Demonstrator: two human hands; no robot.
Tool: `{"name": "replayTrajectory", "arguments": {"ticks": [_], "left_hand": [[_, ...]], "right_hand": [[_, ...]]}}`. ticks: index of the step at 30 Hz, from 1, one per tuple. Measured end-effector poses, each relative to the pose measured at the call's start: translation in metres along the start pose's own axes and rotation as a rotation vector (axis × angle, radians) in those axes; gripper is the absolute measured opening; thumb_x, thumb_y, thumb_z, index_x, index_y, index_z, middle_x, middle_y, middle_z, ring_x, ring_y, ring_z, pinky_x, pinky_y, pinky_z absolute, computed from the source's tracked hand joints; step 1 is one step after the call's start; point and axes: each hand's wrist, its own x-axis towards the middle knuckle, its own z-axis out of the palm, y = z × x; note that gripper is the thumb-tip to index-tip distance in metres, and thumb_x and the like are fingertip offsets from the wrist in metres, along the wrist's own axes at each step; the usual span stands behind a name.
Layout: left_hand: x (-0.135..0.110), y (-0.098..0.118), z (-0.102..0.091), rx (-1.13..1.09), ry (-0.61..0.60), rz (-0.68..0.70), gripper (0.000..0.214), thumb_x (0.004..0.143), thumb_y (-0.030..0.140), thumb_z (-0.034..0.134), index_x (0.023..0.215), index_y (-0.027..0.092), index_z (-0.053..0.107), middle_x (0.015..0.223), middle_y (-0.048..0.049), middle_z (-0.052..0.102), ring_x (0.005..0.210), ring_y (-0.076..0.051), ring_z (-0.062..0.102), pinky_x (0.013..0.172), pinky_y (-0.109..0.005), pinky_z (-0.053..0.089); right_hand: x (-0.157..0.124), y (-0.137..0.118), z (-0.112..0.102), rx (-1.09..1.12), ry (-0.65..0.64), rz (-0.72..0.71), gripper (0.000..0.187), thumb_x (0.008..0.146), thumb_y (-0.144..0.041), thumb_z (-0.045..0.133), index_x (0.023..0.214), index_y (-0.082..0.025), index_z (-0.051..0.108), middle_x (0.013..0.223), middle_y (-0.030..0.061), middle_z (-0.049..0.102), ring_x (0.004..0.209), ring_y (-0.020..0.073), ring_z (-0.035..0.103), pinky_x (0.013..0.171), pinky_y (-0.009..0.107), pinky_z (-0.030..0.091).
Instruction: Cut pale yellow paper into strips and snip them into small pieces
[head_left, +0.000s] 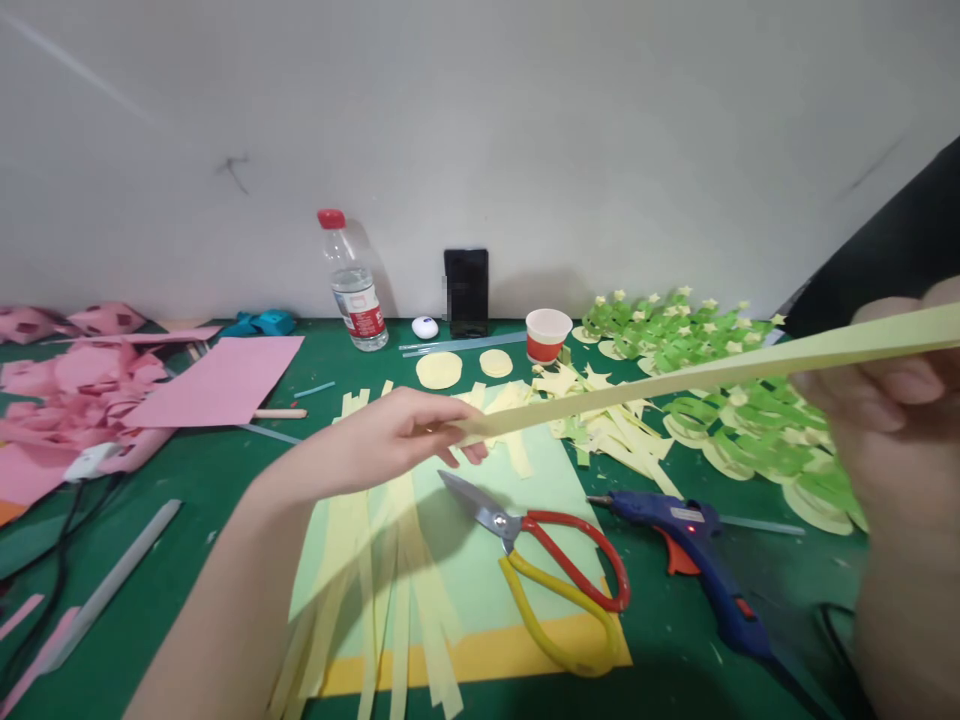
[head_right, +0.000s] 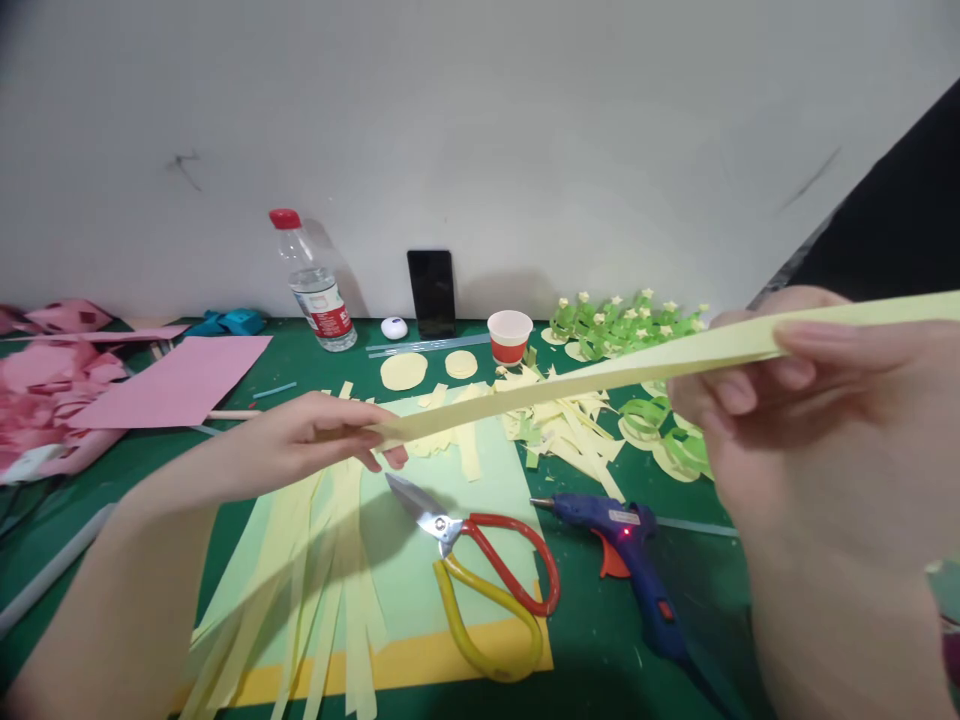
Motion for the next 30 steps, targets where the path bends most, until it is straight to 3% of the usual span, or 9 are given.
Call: {"name": "replayTrajectory", "arguments": {"ticks": [3,6,9,11,15,20,25,30], "left_hand": [[0.004,-0.009,-0.001,-0.031,0.121,-0.062,0.034,0.077,0.004,0.04,0.091,0.019,0.068,0.094,-0.0035,0.072,0.088,-0.017,0.067,0.073,-0.025,0.054],[0.009,-0.001,0.011,-0.261,0.25,-0.085,0.035,0.079,0.005,0.036,0.091,0.015,0.068,0.098,-0.0055,0.072,0.093,-0.016,0.066,0.084,-0.029,0.051],[0.011,0.019,0.029,-0.475,0.172,-0.111,0.027,0.088,0.023,0.043,0.098,0.016,0.067,0.093,-0.0034,0.073,0.089,-0.016,0.067,0.081,-0.026,0.051],[0.01,0.032,0.039,-0.529,0.081,-0.144,0.029,0.088,0.033,0.046,0.088,0.017,0.07,0.088,-0.0023,0.073,0.083,-0.017,0.067,0.074,-0.024,0.052],[0.008,0.043,0.049,-0.688,0.015,-0.217,0.023,0.082,0.032,0.058,0.073,0.016,0.072,0.073,-0.0006,0.074,0.072,-0.013,0.069,0.066,-0.017,0.052],[0.008,0.043,0.049,-0.848,-0.014,-0.236,0.016,0.08,0.028,0.063,0.072,0.018,0.073,0.067,0.0021,0.073,0.066,-0.009,0.068,0.064,-0.014,0.052],[0.006,0.044,0.046,-0.996,-0.072,-0.274,0.009,0.071,0.021,0.072,0.063,0.016,0.071,0.061,0.0037,0.072,0.058,-0.006,0.065,0.058,-0.01,0.051],[0.004,0.046,0.045,-1.109,-0.136,-0.306,0.011,0.068,0.011,0.074,0.058,0.015,0.069,0.055,0.0048,0.07,0.052,-0.004,0.064,0.053,-0.008,0.049]], "right_hand": [[-0.002,-0.001,0.004,0.27,-0.019,0.197,0.04,0.069,-0.025,0.065,0.042,-0.02,0.036,0.043,-0.0044,0.022,0.039,0.0076,0.036,0.036,0.026,0.022],[-0.009,-0.001,0.019,0.351,-0.215,0.384,0.03,0.066,-0.02,0.062,0.041,-0.02,0.047,0.041,-0.0023,0.039,0.037,0.0083,0.042,0.034,0.024,0.027],[-0.018,0.005,0.034,0.409,-0.446,0.448,0.024,0.072,-0.023,0.059,0.049,-0.02,0.053,0.047,-0.0021,0.05,0.04,0.0082,0.043,0.035,0.022,0.03],[-0.024,0.011,0.042,0.387,-0.521,0.471,0.024,0.077,-0.026,0.058,0.055,-0.019,0.055,0.05,-0.0018,0.052,0.043,0.008,0.042,0.036,0.021,0.029],[-0.033,0.014,0.051,0.271,-0.561,0.399,0.024,0.08,-0.026,0.057,0.058,-0.018,0.055,0.053,-0.0025,0.05,0.045,0.0075,0.041,0.039,0.021,0.029],[-0.037,0.011,0.06,0.214,-0.57,0.289,0.023,0.08,-0.022,0.057,0.058,-0.019,0.056,0.051,-0.0046,0.049,0.044,0.0059,0.041,0.04,0.02,0.028],[-0.038,0.017,0.057,0.281,-0.536,0.33,0.016,0.08,-0.022,0.06,0.064,-0.02,0.061,0.058,-0.0043,0.052,0.046,0.0054,0.039,0.04,0.02,0.027],[-0.036,0.017,0.049,0.361,-0.479,0.4,0.017,0.076,-0.027,0.066,0.06,-0.02,0.063,0.049,-0.004,0.044,0.044,0.007,0.038,0.038,0.021,0.027]]}}
